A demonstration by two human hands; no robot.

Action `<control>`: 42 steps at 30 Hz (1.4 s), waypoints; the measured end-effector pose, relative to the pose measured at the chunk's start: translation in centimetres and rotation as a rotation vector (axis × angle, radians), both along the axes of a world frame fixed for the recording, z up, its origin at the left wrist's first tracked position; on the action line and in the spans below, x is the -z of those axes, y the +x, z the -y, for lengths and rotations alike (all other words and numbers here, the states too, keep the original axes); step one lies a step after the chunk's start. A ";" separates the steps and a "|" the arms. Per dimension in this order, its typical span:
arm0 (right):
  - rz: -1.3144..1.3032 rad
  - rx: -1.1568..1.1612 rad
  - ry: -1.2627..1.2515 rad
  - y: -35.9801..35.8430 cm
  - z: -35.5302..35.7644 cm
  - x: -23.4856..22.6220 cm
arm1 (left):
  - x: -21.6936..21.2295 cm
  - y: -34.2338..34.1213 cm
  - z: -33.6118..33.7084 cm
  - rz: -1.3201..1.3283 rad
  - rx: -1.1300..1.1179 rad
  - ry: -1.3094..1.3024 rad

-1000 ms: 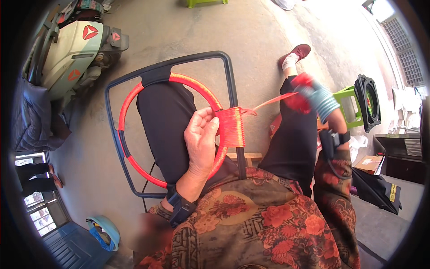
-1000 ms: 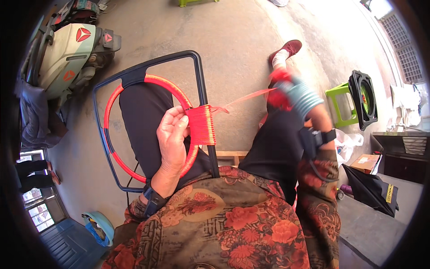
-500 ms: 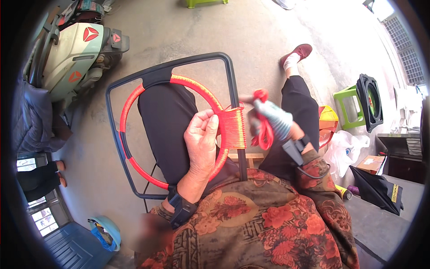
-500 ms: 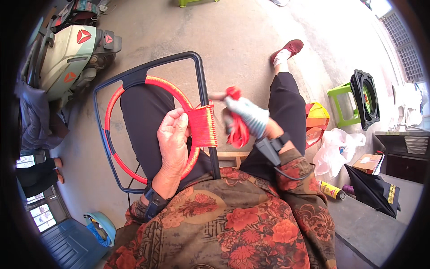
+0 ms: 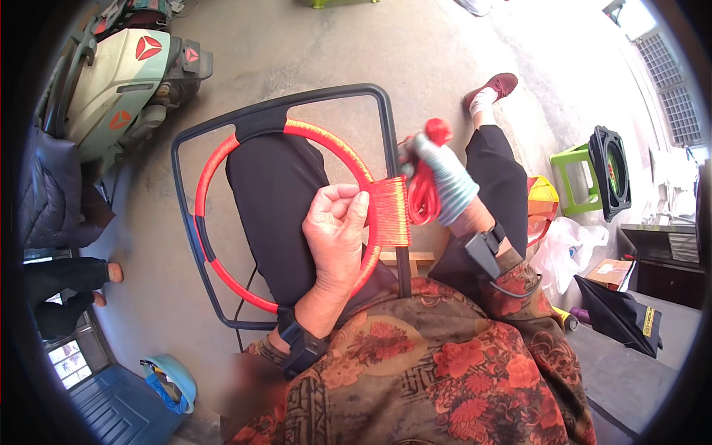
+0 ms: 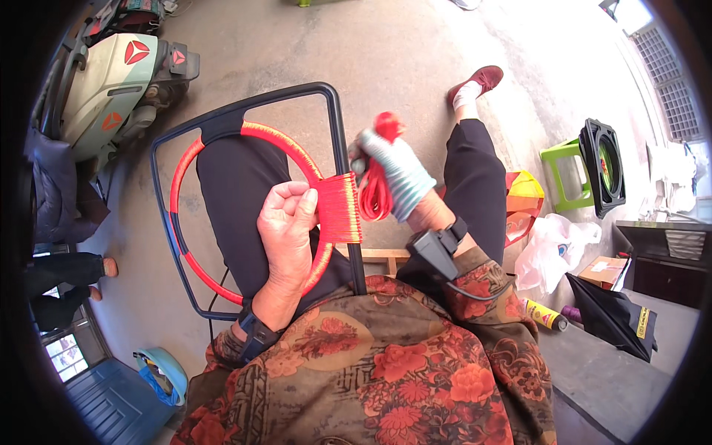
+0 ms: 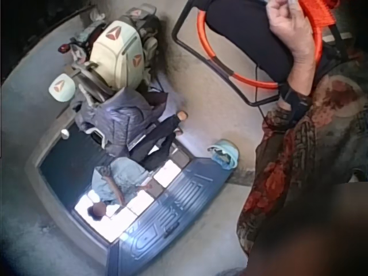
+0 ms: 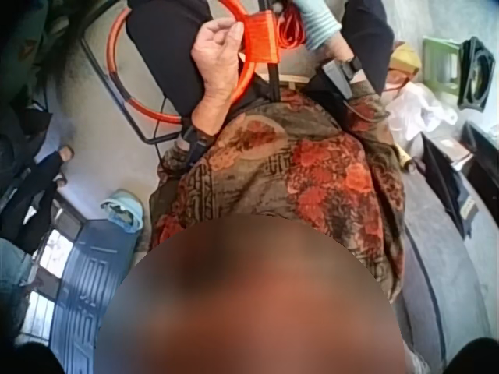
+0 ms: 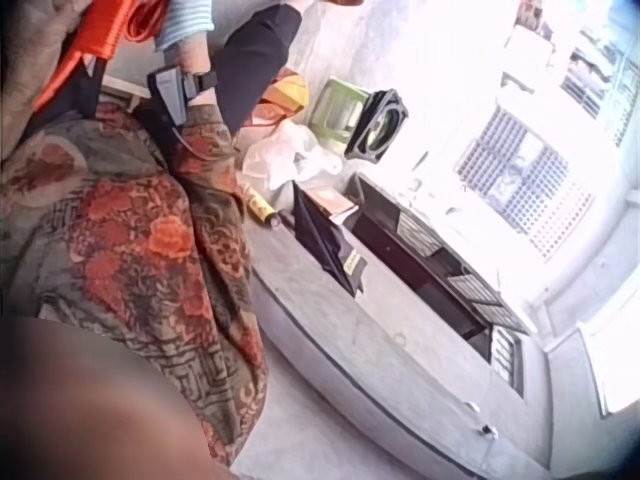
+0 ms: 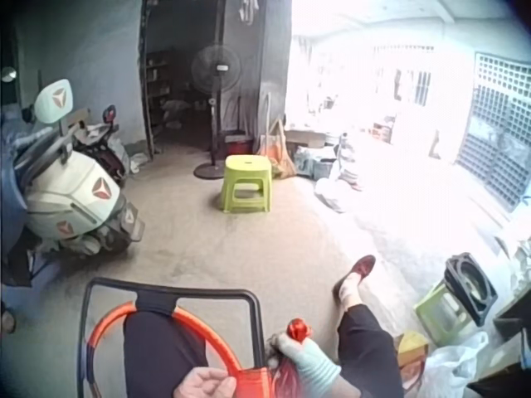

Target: Wrapping red cord around a plastic frame to create a woven surface.

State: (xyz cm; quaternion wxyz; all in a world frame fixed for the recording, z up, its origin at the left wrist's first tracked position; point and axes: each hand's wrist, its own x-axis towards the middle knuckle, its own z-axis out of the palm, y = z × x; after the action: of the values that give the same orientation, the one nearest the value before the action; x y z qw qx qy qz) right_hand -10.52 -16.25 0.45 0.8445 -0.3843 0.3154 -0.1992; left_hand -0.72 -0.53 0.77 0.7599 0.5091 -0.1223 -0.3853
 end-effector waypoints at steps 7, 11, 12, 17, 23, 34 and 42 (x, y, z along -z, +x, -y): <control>-0.230 -0.013 -0.334 2.3 -0.8 0.1 | -0.1 -0.3 -0.3 0.058 -0.059 0.025; -0.194 0.008 -0.274 2.3 -0.9 1.0 | 0.6 -0.6 0.0 0.134 -0.092 0.037; -0.174 0.026 -0.255 2.5 -1.0 1.1 | 0.6 -0.5 0.1 0.134 -0.094 0.039; -0.167 0.044 -0.234 2.4 -0.8 1.7 | 0.8 -0.1 0.4 0.267 -0.020 0.008; -0.162 0.069 -0.227 1.9 -0.8 1.2 | 1.2 -0.1 0.4 0.271 0.019 0.046; -0.262 -0.081 -0.316 1.7 0.0 -0.1 | 1.0 -0.5 0.3 0.227 -0.046 0.110; -0.350 -0.178 -0.512 2.1 -0.1 -1.4 | 0.9 0.2 0.1 0.626 -0.110 0.203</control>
State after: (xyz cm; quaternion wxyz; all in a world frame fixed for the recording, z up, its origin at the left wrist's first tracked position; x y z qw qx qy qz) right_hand -8.37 -16.15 1.80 0.6676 -0.6386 0.3606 -0.1283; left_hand -0.55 -0.65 -0.17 0.6503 0.6819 -0.2832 -0.1786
